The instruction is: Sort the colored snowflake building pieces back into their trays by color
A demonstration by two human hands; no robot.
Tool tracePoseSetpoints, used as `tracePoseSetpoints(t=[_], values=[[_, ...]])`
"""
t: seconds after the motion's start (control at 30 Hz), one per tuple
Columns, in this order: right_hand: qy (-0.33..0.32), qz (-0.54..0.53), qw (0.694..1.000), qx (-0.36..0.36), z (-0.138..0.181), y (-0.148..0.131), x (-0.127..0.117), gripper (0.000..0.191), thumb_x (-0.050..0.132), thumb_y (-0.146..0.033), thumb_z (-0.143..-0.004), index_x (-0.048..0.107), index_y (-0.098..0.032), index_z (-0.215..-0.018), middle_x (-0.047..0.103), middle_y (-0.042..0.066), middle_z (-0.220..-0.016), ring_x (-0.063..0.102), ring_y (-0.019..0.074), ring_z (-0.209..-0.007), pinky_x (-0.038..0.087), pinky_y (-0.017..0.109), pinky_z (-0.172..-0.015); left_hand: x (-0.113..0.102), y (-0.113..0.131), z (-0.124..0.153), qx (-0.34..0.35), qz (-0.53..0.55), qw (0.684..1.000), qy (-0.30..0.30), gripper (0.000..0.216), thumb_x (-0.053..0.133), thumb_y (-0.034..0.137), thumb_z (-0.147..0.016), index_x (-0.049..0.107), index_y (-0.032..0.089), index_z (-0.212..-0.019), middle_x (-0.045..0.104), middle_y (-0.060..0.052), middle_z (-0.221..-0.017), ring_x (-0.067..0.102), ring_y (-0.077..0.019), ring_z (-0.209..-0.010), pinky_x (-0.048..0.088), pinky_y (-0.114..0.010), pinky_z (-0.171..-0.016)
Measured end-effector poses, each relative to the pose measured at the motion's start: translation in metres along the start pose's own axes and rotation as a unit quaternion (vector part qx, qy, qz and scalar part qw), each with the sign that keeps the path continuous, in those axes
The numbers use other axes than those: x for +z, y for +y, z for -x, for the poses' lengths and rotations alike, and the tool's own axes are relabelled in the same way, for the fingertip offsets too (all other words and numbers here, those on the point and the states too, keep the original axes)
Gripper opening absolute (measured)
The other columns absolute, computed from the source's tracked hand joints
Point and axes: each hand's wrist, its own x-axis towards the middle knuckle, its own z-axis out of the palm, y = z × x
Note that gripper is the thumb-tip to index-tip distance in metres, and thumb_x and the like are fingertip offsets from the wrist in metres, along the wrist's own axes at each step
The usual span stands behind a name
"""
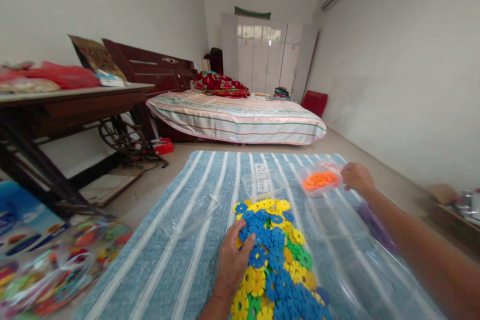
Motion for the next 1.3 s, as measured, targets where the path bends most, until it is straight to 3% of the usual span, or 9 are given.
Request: tracePoseSetpoints(t=[0.1, 0.2, 0.43, 0.5, 0.63, 0.73, 1.17, 1.23, 1.3], values=[[0.015, 0.027, 0.999, -0.021, 0.020, -0.018, -0.019, 0.026, 0.041, -0.026, -0.093, 0.062, -0.013, -0.099, 0.065, 0.006, -0.075, 0.063, 0.0164, -0.070, 0.044, 0.027, -0.061, 0.000, 0.001, 0.000, -0.001, 0.000, 1.000, 0.000, 0.040, 0.058, 0.040, -0.072, 0.063, 0.017, -0.104, 0.061, -0.010, -0.119, 0.053, -0.0248, -0.115, 0.035, -0.041, -0.105], [0.054, 0.060, 0.995, -0.066, 0.049, -0.043, -0.029, 0.029, 0.036, -0.025, -0.091, 0.061, -0.015, -0.104, 0.066, 0.012, -0.084, 0.063, 0.0228, -0.082, 0.038, 0.027, -0.061, 0.001, 0.005, 0.000, -0.003, 0.001, 1.000, 0.003, 0.038, 0.057, 0.041, -0.073, 0.063, 0.018, -0.103, 0.062, -0.008, -0.117, 0.054, -0.0240, -0.115, 0.034, -0.040, -0.105], [0.149, 0.179, 0.941, -0.245, 0.124, -0.094, -0.015, 0.021, 0.039, -0.020, -0.088, 0.059, -0.018, -0.094, 0.064, 0.006, -0.069, 0.059, 0.0180, -0.062, 0.023, 0.026, -0.051, -0.001, 0.014, 0.003, -0.020, 0.048, 0.999, -0.007, 0.039, 0.051, 0.047, -0.078, 0.064, 0.018, -0.102, 0.064, -0.007, -0.116, 0.056, -0.0227, -0.112, 0.037, -0.037, -0.103], [0.205, 0.179, 0.905, -0.326, 0.141, -0.102, -0.007, 0.018, 0.042, -0.014, -0.086, 0.059, -0.017, -0.084, 0.061, 0.004, -0.063, 0.055, 0.0157, -0.056, 0.021, 0.028, -0.052, -0.002, 0.015, 0.004, -0.027, 0.070, 0.997, -0.007, 0.042, 0.049, 0.048, -0.080, 0.064, 0.018, -0.105, 0.064, -0.006, -0.117, 0.056, -0.0224, -0.113, 0.037, -0.037, -0.103], [0.340, 0.158, 0.786, -0.492, 0.165, -0.111, 0.002, 0.017, 0.042, -0.009, -0.086, 0.059, -0.014, -0.087, 0.055, 0.001, -0.059, 0.048, 0.0141, -0.052, 0.022, 0.031, -0.055, -0.005, 0.018, 0.005, -0.020, 0.108, 0.994, -0.012, 0.044, 0.043, 0.049, -0.084, 0.062, 0.019, -0.110, 0.063, -0.005, -0.119, 0.054, -0.0218, -0.116, 0.036, -0.037, -0.104], [0.387, 0.150, 0.735, -0.536, 0.172, -0.116, 0.001, 0.016, 0.043, -0.010, -0.087, 0.057, -0.011, -0.094, 0.053, 0.001, -0.060, 0.046, 0.0149, -0.053, 0.021, 0.031, -0.055, -0.007, 0.023, 0.006, -0.008, 0.126, 0.992, -0.019, 0.045, 0.040, 0.048, -0.085, 0.063, 0.018, -0.109, 0.064, -0.005, -0.117, 0.054, -0.0211, -0.115, 0.037, -0.037, -0.104], [0.418, 0.136, 0.742, -0.507, 0.159, -0.115, 0.000, 0.018, 0.041, -0.008, -0.087, 0.058, -0.012, -0.087, 0.050, 0.000, -0.057, 0.042, 0.0136, -0.052, 0.021, 0.031, -0.056, -0.007, 0.023, 0.005, -0.047, 0.105, 0.993, -0.003, 0.044, 0.042, 0.047, -0.084, 0.062, 0.018, -0.110, 0.063, -0.007, -0.118, 0.055, -0.0223, -0.113, 0.038, -0.038, -0.103], [0.401, 0.139, 0.765, -0.484, 0.152, -0.114, -0.001, 0.020, 0.040, -0.010, -0.088, 0.059, -0.014, -0.085, 0.051, 0.000, -0.057, 0.044, 0.0137, -0.051, 0.022, 0.031, -0.056, -0.006, 0.021, 0.004, -0.056, 0.100, 0.993, -0.006, 0.046, 0.043, 0.048, -0.082, 0.061, 0.017, -0.110, 0.064, -0.008, -0.117, 0.057, -0.0232, -0.111, 0.039, -0.038, -0.102], [0.358, 0.145, 0.828, -0.407, 0.138, -0.112, -0.005, 0.022, 0.040, -0.011, -0.087, 0.060, -0.015, -0.082, 0.055, 0.002, -0.059, 0.048, 0.0144, -0.052, 0.024, 0.030, -0.056, -0.006, 0.021, 0.003, -0.062, 0.087, 0.994, -0.003, 0.046, 0.047, 0.049, -0.080, 0.061, 0.017, -0.109, 0.064, -0.008, -0.116, 0.057, -0.0241, -0.110, 0.038, -0.039, -0.101]])
